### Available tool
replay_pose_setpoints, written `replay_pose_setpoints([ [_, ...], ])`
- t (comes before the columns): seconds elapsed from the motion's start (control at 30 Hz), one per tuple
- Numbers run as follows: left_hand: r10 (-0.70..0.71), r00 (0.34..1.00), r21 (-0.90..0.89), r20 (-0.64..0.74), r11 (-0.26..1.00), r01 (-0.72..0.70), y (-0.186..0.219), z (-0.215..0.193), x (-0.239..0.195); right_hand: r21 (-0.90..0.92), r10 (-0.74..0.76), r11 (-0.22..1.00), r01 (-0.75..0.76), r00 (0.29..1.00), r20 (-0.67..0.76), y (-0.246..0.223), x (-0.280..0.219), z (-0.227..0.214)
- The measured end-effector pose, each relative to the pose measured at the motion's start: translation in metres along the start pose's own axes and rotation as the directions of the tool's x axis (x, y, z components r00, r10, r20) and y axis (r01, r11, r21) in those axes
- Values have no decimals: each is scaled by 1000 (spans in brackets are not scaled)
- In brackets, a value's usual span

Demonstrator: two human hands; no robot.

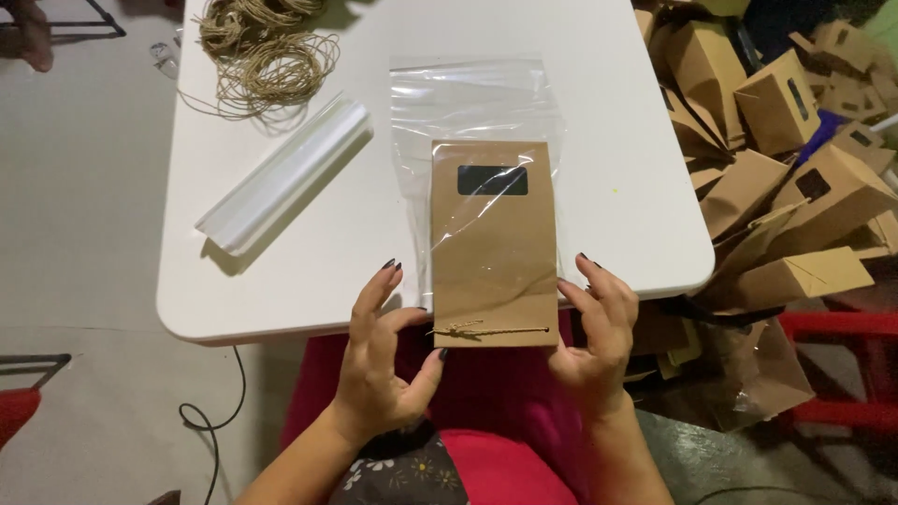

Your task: Packaging a small brown cardboard box into a clear plastic sleeve on a white table.

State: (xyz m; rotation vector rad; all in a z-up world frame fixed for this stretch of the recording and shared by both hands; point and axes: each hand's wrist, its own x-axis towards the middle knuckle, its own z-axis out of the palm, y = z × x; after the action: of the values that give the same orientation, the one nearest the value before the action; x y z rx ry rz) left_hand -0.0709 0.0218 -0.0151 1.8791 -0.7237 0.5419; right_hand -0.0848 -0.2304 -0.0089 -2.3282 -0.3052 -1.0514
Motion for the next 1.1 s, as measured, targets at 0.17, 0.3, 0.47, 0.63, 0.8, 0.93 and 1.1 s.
replay_pose_setpoints([
  [0.17, -55, 996, 164, 65, 985, 44, 5, -2, 3, -11, -94, 995, 95, 992, 79, 8, -2, 3],
  [0.3, -66, 996, 188, 66, 981, 52, 1, 1, 1, 49, -120, 992, 114, 979, 165, 22, -15, 0],
  [0.47, -51, 998, 156, 48, 987, 43, -4, -4, 1, 148, -137, 983, 111, 973, 183, 19, -11, -12],
  [0.63, 41, 999, -12, 35, 999, -41, -6, -12, 7, 232, -149, 967, 102, 969, 196, 15, -11, -20],
  [0.8, 57, 998, 56, -12, 997, -56, -6, -16, 9, 245, -93, 968, 56, 985, 144, 5, -9, -17],
  [0.93, 87, 992, 85, -87, 993, -80, 2, -18, 21, 231, -71, 971, 61, 997, 37, -6, -2, -15],
  [1.1, 181, 971, 113, -158, 980, -164, 6, -14, 32, 157, -91, 981, 112, 986, -137, -18, 6, -11],
])
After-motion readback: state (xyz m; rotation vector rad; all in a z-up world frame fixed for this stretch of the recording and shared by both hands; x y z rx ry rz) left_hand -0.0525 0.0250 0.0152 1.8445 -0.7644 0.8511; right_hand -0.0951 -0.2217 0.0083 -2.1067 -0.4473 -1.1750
